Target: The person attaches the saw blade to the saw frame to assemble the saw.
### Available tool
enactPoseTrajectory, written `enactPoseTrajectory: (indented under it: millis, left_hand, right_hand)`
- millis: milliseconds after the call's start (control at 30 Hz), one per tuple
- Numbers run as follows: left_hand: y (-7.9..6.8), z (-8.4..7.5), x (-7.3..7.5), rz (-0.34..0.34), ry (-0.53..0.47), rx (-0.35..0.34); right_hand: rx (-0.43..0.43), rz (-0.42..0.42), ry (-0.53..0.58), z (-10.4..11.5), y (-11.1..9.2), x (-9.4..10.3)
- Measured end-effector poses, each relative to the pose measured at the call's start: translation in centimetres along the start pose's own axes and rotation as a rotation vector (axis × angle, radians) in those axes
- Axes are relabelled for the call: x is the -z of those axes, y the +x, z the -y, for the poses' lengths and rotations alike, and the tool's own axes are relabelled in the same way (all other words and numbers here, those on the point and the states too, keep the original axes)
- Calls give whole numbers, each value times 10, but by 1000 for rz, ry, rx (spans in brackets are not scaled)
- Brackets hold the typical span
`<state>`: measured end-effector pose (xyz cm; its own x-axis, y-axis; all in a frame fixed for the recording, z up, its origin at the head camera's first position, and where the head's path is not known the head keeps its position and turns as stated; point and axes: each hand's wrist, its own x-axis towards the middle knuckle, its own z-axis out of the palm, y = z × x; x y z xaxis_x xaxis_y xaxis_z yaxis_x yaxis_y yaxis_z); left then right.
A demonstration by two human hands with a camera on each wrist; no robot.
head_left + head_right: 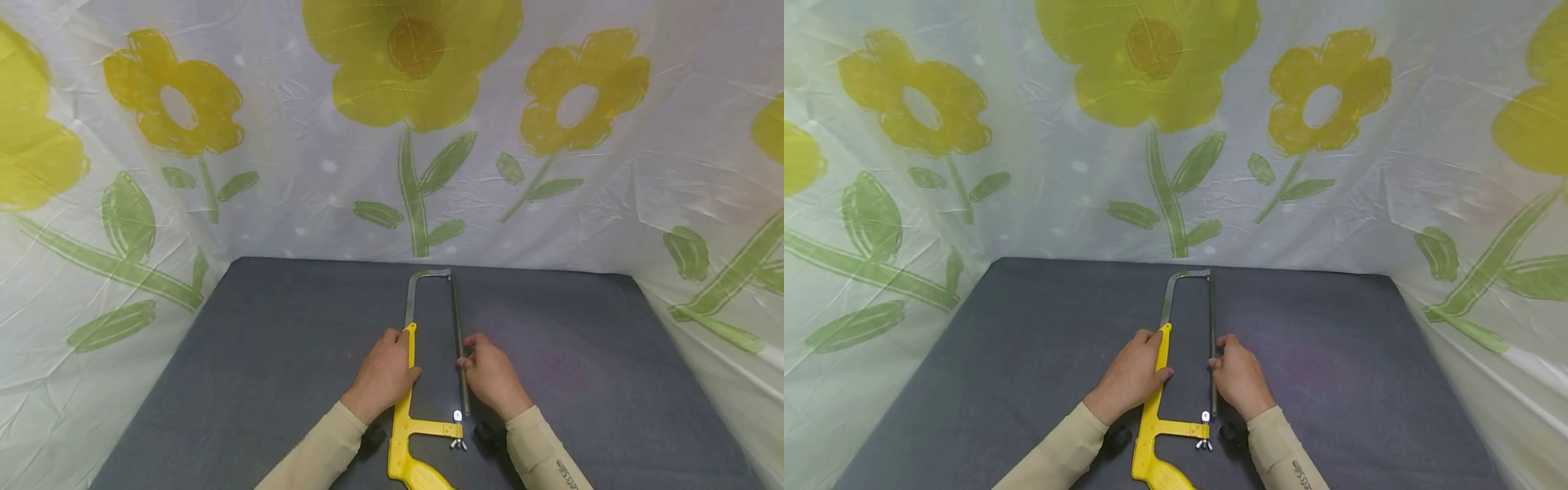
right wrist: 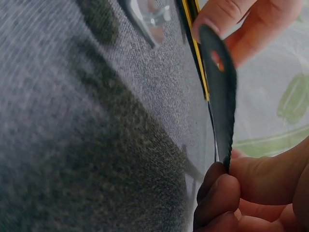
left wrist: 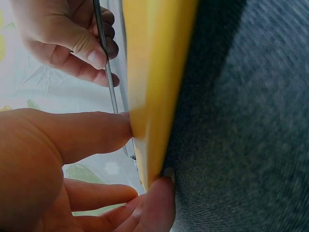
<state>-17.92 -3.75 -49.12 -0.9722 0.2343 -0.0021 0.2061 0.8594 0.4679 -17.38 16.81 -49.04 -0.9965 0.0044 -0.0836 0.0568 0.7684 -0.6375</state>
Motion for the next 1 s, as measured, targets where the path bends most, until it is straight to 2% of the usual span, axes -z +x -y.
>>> enactPoseTrajectory:
  millis: [367, 1000]
  left_hand:
    - [0, 1, -1, 7, 6, -1]
    - [0, -2, 1, 18, 3, 22]
  right_hand:
    - [24, 4, 4, -1, 0, -3]
    - [14, 1, 23, 0, 1, -5]
